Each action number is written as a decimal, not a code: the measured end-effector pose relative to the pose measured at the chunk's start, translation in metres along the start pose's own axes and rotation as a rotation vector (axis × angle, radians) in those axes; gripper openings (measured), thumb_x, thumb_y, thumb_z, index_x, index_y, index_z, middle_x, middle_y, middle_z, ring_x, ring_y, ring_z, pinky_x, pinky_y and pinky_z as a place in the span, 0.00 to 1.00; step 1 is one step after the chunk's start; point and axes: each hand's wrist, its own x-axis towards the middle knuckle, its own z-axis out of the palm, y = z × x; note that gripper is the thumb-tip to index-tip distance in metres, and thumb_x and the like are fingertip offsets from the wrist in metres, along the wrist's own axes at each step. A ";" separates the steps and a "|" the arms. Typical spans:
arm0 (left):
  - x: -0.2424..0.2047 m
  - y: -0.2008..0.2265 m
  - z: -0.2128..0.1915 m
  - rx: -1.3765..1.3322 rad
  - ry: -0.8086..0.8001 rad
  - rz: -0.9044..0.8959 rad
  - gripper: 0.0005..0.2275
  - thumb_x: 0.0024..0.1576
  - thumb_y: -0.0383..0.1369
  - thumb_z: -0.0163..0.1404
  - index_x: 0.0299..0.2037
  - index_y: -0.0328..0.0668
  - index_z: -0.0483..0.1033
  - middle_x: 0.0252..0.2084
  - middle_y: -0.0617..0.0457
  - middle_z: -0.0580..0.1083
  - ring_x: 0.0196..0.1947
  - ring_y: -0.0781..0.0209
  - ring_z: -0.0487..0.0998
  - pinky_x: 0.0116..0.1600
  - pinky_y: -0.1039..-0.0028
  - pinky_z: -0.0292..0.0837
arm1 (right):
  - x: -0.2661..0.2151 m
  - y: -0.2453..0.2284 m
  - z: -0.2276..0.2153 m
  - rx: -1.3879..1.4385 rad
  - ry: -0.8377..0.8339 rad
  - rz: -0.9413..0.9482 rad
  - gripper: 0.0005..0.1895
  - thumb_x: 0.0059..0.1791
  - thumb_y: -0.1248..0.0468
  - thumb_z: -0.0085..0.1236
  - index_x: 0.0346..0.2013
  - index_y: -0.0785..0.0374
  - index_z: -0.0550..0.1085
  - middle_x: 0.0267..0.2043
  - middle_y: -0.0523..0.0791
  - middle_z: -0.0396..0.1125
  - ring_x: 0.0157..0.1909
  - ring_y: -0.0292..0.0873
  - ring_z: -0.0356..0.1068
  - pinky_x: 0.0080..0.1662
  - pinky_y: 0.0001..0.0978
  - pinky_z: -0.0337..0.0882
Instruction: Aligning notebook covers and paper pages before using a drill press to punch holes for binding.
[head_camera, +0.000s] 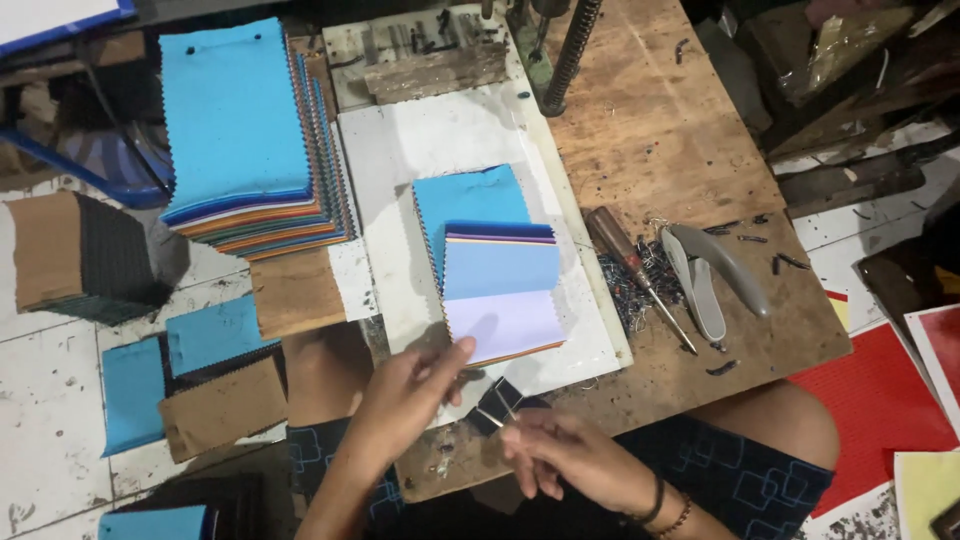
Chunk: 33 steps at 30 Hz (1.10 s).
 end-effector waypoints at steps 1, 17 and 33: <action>0.000 0.005 -0.001 0.070 0.012 -0.036 0.24 0.57 0.59 0.42 0.31 0.49 0.80 0.26 0.58 0.77 0.25 0.67 0.73 0.38 0.75 0.63 | 0.000 -0.002 0.003 -0.001 0.003 0.052 0.23 0.53 0.46 0.50 0.31 0.64 0.76 0.19 0.46 0.72 0.16 0.35 0.65 0.22 0.20 0.66; 0.035 -0.029 0.008 -0.080 0.043 0.033 0.22 0.56 0.52 0.56 0.18 0.44 0.72 0.18 0.55 0.71 0.23 0.63 0.69 0.40 0.72 0.63 | 0.012 -0.019 0.018 0.023 0.100 0.174 0.21 0.56 0.52 0.54 0.25 0.63 0.74 0.16 0.46 0.70 0.12 0.33 0.60 0.20 0.22 0.59; 0.033 -0.029 0.006 -0.142 0.022 0.040 0.23 0.57 0.52 0.56 0.19 0.43 0.71 0.17 0.55 0.68 0.20 0.64 0.64 0.33 0.72 0.57 | 0.011 -0.017 0.016 -0.017 0.121 0.121 0.24 0.56 0.48 0.51 0.23 0.62 0.73 0.13 0.44 0.67 0.12 0.34 0.58 0.21 0.23 0.58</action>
